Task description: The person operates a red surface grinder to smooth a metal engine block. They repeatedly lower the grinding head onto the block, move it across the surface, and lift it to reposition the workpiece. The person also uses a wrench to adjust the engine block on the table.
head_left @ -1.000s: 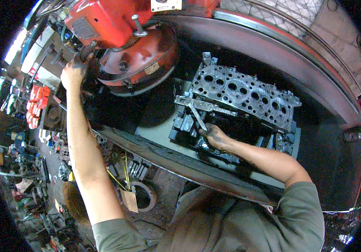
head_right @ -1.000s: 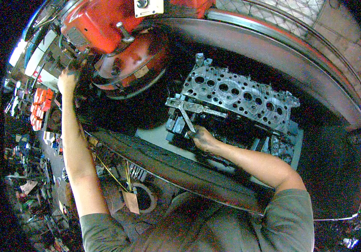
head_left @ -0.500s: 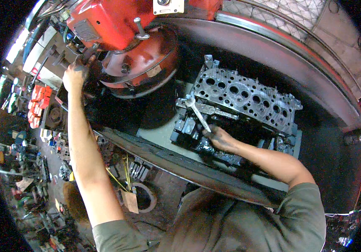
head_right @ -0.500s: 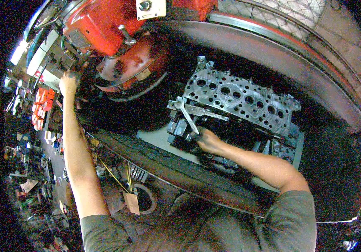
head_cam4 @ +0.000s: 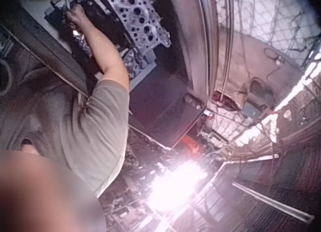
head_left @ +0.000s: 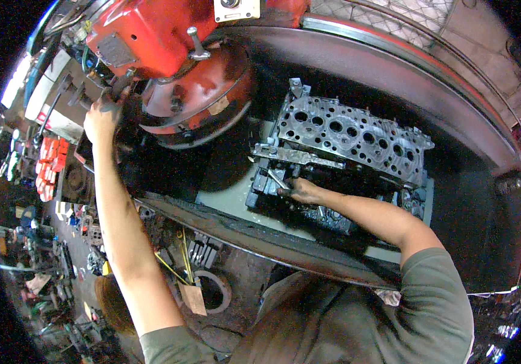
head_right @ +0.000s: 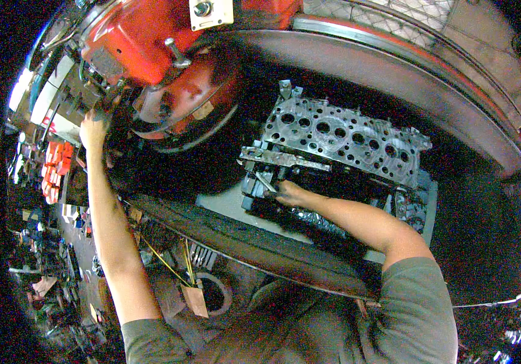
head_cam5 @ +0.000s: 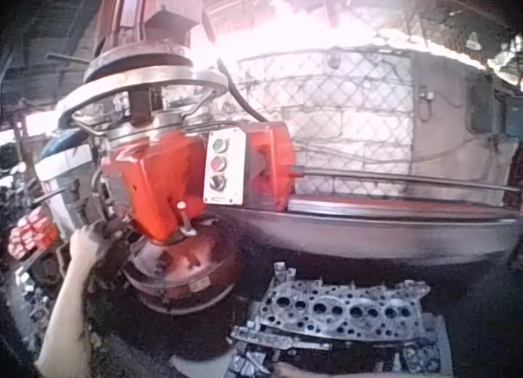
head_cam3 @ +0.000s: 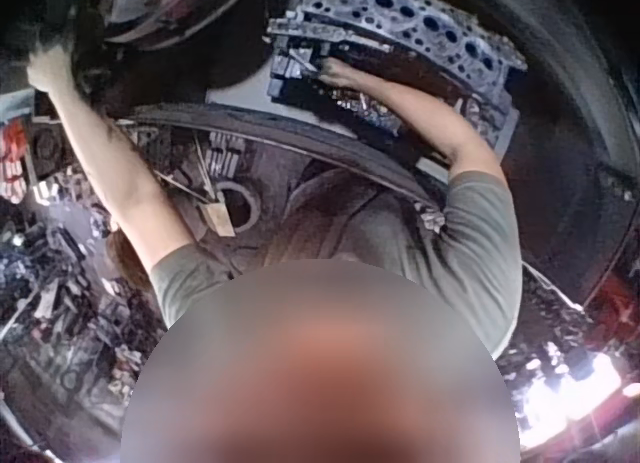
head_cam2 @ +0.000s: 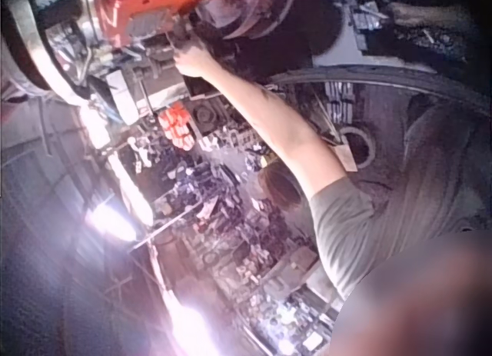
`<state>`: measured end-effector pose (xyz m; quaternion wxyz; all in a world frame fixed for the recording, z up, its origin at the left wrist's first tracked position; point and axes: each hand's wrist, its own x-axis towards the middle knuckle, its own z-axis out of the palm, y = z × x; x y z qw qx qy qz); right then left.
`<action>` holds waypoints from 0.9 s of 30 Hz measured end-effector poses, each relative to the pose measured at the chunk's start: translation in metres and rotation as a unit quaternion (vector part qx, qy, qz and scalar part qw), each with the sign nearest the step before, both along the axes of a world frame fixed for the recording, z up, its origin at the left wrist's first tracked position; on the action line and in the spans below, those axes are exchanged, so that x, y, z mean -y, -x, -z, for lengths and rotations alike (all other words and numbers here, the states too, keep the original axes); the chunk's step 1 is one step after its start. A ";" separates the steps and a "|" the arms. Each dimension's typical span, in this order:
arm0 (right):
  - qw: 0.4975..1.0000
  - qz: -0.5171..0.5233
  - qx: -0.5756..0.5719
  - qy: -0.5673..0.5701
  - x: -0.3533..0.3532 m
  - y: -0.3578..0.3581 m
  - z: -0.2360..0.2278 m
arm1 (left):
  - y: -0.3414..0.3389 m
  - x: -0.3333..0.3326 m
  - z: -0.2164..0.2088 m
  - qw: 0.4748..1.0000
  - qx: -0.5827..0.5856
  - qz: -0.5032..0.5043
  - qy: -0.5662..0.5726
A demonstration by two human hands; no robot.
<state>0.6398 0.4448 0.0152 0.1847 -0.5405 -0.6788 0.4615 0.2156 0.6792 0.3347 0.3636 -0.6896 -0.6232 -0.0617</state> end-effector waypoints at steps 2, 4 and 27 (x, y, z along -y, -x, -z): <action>0.998 0.034 0.030 0.053 0.011 -0.006 -0.005 | -0.006 0.006 -0.003 1.000 0.020 -0.009 0.001; 0.990 0.065 -0.121 0.032 0.021 -0.006 -0.010 | -0.014 0.013 -0.006 0.997 0.076 -0.025 0.011; 0.959 -0.109 0.262 0.008 0.018 -0.042 -0.063 | 0.018 -0.018 0.012 0.996 0.044 0.060 -0.038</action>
